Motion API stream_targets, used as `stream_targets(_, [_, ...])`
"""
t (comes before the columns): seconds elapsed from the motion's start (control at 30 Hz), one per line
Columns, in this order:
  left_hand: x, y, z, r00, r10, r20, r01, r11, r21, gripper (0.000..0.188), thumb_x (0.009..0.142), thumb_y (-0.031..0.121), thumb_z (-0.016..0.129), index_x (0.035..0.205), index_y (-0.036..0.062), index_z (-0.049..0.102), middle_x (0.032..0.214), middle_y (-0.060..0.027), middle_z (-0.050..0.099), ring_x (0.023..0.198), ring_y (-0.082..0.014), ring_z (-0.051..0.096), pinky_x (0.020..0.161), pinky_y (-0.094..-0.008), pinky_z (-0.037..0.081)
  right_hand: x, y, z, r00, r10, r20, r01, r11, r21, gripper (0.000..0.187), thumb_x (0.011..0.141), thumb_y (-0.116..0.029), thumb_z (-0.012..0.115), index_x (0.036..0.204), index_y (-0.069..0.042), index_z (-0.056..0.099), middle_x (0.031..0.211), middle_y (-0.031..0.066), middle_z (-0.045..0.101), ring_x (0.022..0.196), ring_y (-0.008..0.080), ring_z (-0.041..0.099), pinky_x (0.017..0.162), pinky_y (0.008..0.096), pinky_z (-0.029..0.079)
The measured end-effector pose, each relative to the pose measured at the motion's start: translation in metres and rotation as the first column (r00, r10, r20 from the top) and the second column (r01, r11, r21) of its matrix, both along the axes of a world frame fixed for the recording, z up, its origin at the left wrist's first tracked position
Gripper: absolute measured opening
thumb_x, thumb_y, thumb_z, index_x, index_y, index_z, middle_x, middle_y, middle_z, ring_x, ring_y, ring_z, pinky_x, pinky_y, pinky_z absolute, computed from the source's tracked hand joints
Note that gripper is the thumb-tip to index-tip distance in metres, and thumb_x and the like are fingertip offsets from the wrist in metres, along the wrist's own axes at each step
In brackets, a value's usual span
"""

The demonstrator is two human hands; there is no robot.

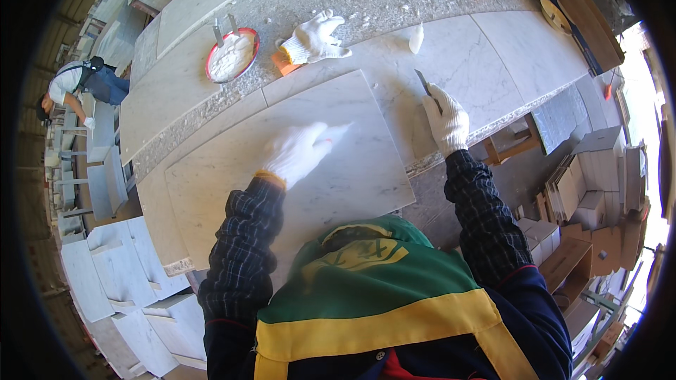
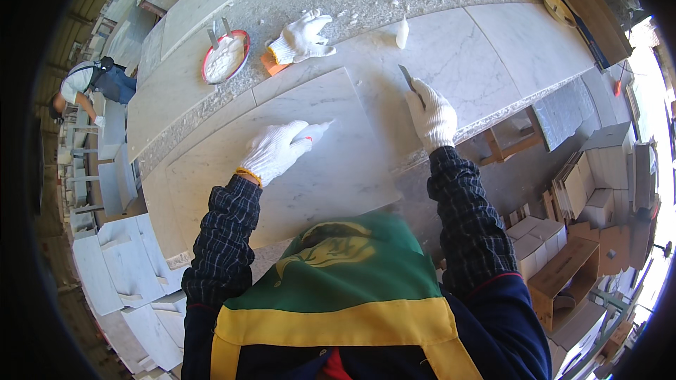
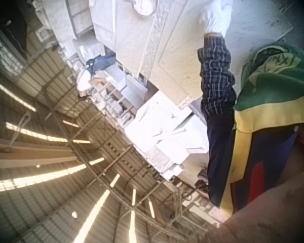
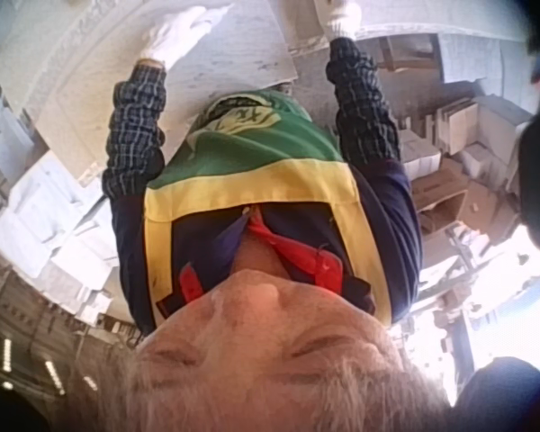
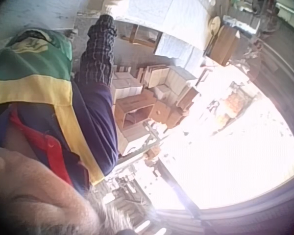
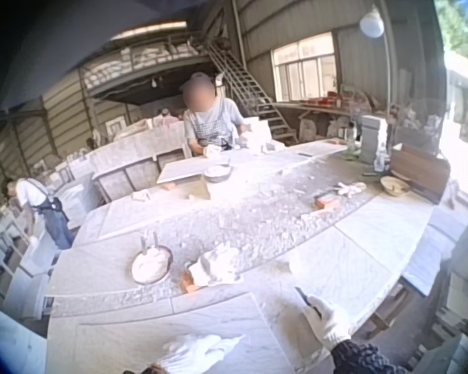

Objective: The person wipes a large white stone slab with a cloth, then uses a small scraper to remove residue from the surface. They repeat the wiping and scraping sequence on the same slab while other workers handle similar slabs nearby.

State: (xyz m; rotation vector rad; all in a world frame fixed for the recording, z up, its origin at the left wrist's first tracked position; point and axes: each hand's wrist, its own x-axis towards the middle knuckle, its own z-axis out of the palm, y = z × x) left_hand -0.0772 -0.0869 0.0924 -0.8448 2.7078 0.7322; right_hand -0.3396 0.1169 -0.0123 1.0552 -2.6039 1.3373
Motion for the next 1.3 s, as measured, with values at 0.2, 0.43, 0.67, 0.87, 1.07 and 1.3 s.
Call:
stream_targets(0.2, [-0.001,0.0,0.003,1.0,-0.002,0.027,0.002,1.0,-0.001,0.038,0.099,0.043,0.06,0.121,0.0136,0.067,0.108,-0.0216,0.073,0.103,-0.0445,0.068,0.084,-0.0562,0.05,0.001,-0.002,0.003,1.0,-0.004,-0.001,0.004,1.0,0.008,0.035,0.097,-0.029,0.072,0.125,-0.01,0.075,0.114,0.0156,0.077,0.106,0.0338,0.074,0.094,0.039,0.057])
stream_targets(0.43, [0.004,-0.001,-0.014,0.999,0.022,-0.023,-0.021,0.999,0.04,0.047,0.1,0.045,0.063,0.131,0.0105,0.067,0.118,-0.023,0.073,0.11,-0.0438,0.068,0.092,-0.052,0.052,-0.001,0.002,-0.008,0.999,-0.011,-0.044,0.01,1.0,-0.028,0.032,0.096,-0.029,0.072,0.122,-0.011,0.076,0.113,0.0164,0.077,0.104,0.0355,0.074,0.091,0.0406,0.058])
stream_targets(0.67, [0.072,0.003,-0.012,0.784,0.47,-0.406,-0.255,0.839,0.48,0.06,0.106,0.044,0.064,0.147,0.0007,0.059,0.141,-0.0152,0.067,0.132,-0.0226,0.061,0.113,-0.0363,0.044,-0.007,-0.002,-0.017,0.996,0.061,0.067,-0.056,0.996,-0.073,0.033,0.101,-0.015,0.064,0.131,0.0,0.071,0.114,0.0206,0.077,0.1,0.0286,0.076,0.093,0.0385,0.058])
stream_targets(0.87, [0.209,-0.047,-0.025,-0.157,0.806,-0.571,-0.446,0.458,0.769,0.05,0.106,0.029,0.068,0.148,0.0026,0.059,0.138,-0.0033,0.066,0.129,-0.0131,0.059,0.113,-0.0308,0.044,-0.021,0.002,-0.032,0.992,0.092,0.082,-0.088,0.995,-0.047,0.04,0.102,-0.02,0.063,0.133,0.005,0.068,0.121,0.0204,0.075,0.107,0.0281,0.072,0.096,0.0379,0.055])
stream_targets(1.07, [0.406,-0.154,-0.017,-0.453,0.567,-0.688,-0.612,0.363,0.702,0.047,0.105,0.03,0.071,0.144,0.006,0.063,0.121,0.0032,0.07,0.11,-0.0061,0.06,0.097,-0.0241,0.046,-0.024,0.002,-0.035,0.992,0.058,0.113,-0.057,0.998,-0.013,0.038,0.102,-0.019,0.064,0.131,0.005,0.069,0.121,0.0217,0.075,0.107,0.0319,0.073,0.098,0.0403,0.055])
stream_targets(1.3, [0.459,-0.206,-0.011,-0.474,0.489,-0.732,-0.755,0.202,0.624,0.043,0.104,0.027,0.069,0.141,0.0036,0.064,0.121,-0.0012,0.071,0.111,-0.0106,0.063,0.099,-0.0281,0.047,-0.024,0.002,-0.035,0.998,0.053,-0.036,-0.052,0.998,0.042,0.042,0.102,-0.022,0.064,0.134,0.004,0.067,0.119,0.0213,0.075,0.104,0.0301,0.072,0.095,0.0388,0.055])
